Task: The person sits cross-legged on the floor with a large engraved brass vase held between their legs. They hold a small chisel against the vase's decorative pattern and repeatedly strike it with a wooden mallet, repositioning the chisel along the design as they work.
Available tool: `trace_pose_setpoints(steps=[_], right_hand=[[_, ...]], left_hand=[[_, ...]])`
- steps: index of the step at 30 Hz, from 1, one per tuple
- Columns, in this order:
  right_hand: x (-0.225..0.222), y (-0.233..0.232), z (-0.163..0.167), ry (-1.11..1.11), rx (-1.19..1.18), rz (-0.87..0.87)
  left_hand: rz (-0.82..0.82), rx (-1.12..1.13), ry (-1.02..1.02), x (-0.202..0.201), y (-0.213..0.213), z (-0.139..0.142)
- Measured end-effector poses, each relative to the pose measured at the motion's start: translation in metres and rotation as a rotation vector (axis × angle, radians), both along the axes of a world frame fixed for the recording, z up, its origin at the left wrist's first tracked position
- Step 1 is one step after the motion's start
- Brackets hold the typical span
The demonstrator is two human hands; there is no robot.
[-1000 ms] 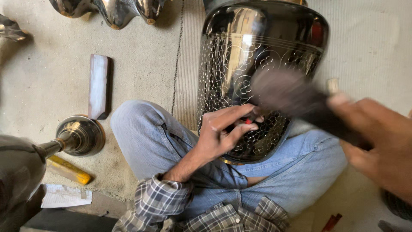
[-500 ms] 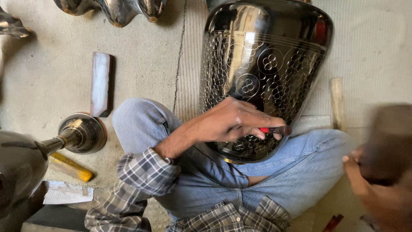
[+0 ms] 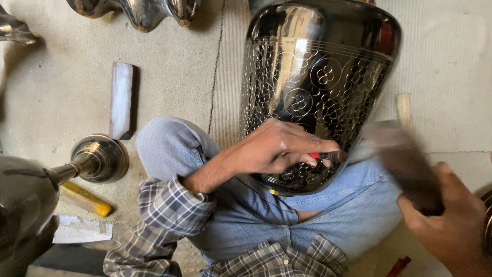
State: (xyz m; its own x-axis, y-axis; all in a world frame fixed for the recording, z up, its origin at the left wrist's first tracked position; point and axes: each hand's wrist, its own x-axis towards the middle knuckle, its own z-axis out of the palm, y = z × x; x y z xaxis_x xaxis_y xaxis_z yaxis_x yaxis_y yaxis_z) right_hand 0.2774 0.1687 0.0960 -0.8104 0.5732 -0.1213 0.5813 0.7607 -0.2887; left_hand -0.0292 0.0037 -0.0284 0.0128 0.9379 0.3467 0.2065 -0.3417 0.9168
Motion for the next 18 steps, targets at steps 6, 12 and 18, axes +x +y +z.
trace_pose_setpoints(steps=[6, 12, 18], right_hand=[[-0.002, -0.002, 0.003, -0.098, 0.135, 0.043], [-0.026, -0.011, 0.010, -0.012, 0.197, 0.235], [-0.013, -0.032, -0.028, 0.129, -0.088, -0.318]], left_hand=[[0.082, 0.079, 0.010, 0.000, -0.005, 0.006], [0.053, -0.006, -0.064, 0.002, -0.010, -0.003], [0.344, 0.057, -0.287, 0.008, -0.005, -0.004]])
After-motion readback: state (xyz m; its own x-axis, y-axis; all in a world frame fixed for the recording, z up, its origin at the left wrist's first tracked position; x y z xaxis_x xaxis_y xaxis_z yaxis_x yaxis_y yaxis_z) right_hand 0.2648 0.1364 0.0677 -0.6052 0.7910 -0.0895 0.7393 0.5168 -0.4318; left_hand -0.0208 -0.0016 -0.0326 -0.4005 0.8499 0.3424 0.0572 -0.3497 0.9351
